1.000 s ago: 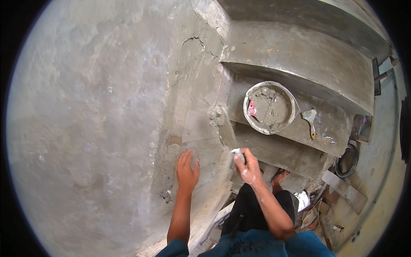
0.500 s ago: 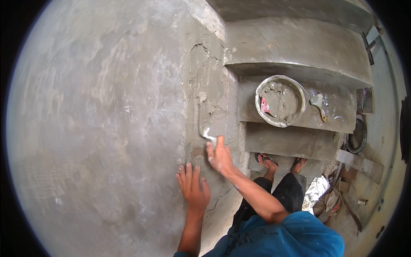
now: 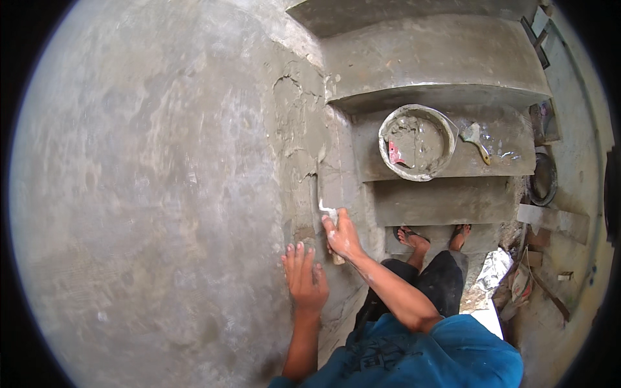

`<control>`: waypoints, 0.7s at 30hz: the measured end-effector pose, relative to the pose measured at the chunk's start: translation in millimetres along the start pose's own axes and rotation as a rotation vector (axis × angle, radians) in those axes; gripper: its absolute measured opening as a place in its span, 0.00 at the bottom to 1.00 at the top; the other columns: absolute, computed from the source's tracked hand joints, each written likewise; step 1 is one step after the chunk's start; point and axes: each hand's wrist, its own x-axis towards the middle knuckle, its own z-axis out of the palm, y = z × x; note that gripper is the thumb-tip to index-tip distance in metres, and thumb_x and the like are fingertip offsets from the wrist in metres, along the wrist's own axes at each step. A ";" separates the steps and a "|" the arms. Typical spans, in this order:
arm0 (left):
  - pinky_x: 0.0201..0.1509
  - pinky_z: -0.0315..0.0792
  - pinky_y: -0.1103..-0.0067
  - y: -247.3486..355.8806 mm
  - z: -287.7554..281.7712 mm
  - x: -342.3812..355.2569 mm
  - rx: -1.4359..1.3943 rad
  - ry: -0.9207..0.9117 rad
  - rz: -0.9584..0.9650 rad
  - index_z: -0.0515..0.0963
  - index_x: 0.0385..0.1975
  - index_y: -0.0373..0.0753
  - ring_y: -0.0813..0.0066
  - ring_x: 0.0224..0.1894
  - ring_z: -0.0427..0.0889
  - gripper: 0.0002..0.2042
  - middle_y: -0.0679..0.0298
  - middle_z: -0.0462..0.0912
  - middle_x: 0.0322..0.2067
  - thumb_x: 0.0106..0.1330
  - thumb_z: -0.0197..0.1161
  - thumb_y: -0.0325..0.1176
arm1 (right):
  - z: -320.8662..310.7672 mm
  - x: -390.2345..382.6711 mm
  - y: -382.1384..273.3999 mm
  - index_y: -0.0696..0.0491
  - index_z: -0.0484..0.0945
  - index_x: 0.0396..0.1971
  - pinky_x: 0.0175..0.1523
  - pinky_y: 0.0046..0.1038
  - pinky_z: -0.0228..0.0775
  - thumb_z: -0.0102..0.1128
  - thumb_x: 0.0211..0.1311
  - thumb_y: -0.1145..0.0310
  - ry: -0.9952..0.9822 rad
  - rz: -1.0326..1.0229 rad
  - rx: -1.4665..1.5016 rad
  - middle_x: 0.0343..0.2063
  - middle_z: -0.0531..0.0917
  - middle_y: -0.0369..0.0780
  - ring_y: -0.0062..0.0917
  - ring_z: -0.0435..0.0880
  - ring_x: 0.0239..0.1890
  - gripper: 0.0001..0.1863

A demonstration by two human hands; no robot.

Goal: The person scoops cement from a bucket with a trowel and applies it to a curved concrete wall, smoothing the surface repeatedly. The person works on a small section of the wall, repeatedly adding and smoothing cement.

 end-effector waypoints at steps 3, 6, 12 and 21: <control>0.79 0.55 0.44 -3.6 4.7 -2.6 -0.044 0.034 0.004 0.82 0.57 0.29 0.35 0.74 0.70 0.17 0.42 0.79 0.66 0.70 0.60 0.25 | 13.3 7.4 -14.5 0.62 0.65 0.47 0.44 0.55 0.74 0.57 0.77 0.58 -0.050 -0.037 -0.187 0.30 0.83 0.64 0.66 0.84 0.38 0.20; 0.79 0.56 0.44 -5.6 4.9 -5.8 -0.057 0.072 -0.019 0.82 0.57 0.29 0.34 0.73 0.71 0.17 0.40 0.79 0.65 0.71 0.60 0.26 | 16.3 1.7 -29.0 0.62 0.63 0.47 0.34 0.57 0.73 0.57 0.77 0.59 -0.002 -0.190 -0.385 0.23 0.81 0.62 0.64 0.83 0.28 0.21; 0.78 0.57 0.44 -0.1 4.1 -2.2 -0.064 0.106 -0.027 0.82 0.56 0.27 0.33 0.72 0.72 0.16 0.38 0.80 0.64 0.71 0.60 0.25 | 15.1 -25.4 -43.3 0.59 0.62 0.47 0.34 0.57 0.72 0.58 0.77 0.59 -0.160 -0.168 -0.412 0.23 0.81 0.63 0.67 0.82 0.30 0.19; 0.77 0.60 0.44 8.7 -1.2 8.7 -0.030 0.126 -0.020 0.81 0.55 0.26 0.34 0.71 0.74 0.16 0.39 0.80 0.63 0.71 0.59 0.24 | -15.3 -14.3 11.1 0.59 0.61 0.50 0.37 0.58 0.73 0.57 0.77 0.60 0.005 -0.220 -0.432 0.26 0.82 0.64 0.68 0.82 0.33 0.20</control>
